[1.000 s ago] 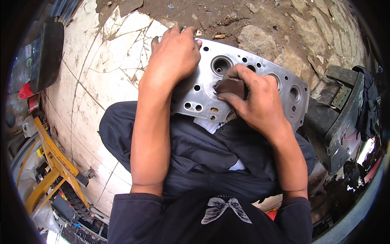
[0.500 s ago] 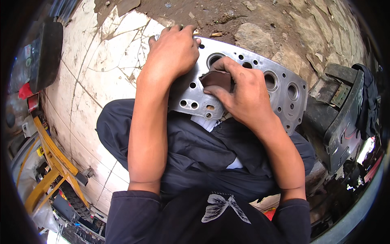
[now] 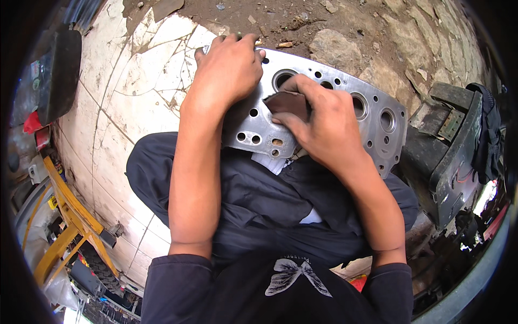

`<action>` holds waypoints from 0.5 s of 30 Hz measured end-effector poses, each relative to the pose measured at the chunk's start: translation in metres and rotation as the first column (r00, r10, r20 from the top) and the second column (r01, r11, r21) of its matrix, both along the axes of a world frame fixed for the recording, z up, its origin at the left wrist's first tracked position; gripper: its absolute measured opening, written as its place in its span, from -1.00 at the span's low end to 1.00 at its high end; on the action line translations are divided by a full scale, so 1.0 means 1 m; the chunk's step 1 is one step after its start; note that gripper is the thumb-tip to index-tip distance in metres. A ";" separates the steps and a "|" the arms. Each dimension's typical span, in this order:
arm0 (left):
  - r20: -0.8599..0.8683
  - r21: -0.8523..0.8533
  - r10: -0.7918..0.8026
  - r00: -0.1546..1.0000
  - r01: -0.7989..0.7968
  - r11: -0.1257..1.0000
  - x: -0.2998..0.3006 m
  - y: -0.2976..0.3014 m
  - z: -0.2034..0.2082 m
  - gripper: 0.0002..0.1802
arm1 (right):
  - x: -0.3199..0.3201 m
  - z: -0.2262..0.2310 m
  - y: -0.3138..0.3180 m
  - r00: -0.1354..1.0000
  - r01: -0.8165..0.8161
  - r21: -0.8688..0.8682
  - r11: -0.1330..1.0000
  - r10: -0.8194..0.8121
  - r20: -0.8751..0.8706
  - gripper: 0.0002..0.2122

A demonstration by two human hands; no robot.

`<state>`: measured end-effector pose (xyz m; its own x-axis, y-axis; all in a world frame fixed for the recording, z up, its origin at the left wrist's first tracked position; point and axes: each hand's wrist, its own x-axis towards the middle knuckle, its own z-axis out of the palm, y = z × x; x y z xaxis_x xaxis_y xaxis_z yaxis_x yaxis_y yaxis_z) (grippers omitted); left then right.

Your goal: The person scrapes the surface of a metal engine cylinder head using a small abrasive block. They work on the flat face and around the circular openings, occasionally flipping the part to access different areas.

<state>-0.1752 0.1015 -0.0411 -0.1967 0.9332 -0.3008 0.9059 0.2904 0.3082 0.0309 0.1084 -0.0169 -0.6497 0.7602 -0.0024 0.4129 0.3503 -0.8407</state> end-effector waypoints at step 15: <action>-0.032 -0.109 0.071 0.997 -0.074 0.991 0.003 0.017 -0.015 -0.34 | 0.083 0.034 -0.006 0.883 0.406 0.067 0.911 -0.410 0.229 -0.66</action>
<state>-0.1724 0.1186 -0.0556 -0.2727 0.8776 -0.3944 0.8891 0.3865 0.2452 0.1134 0.1020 0.0169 -0.2643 0.9592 -0.1001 0.7053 0.1214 -0.6984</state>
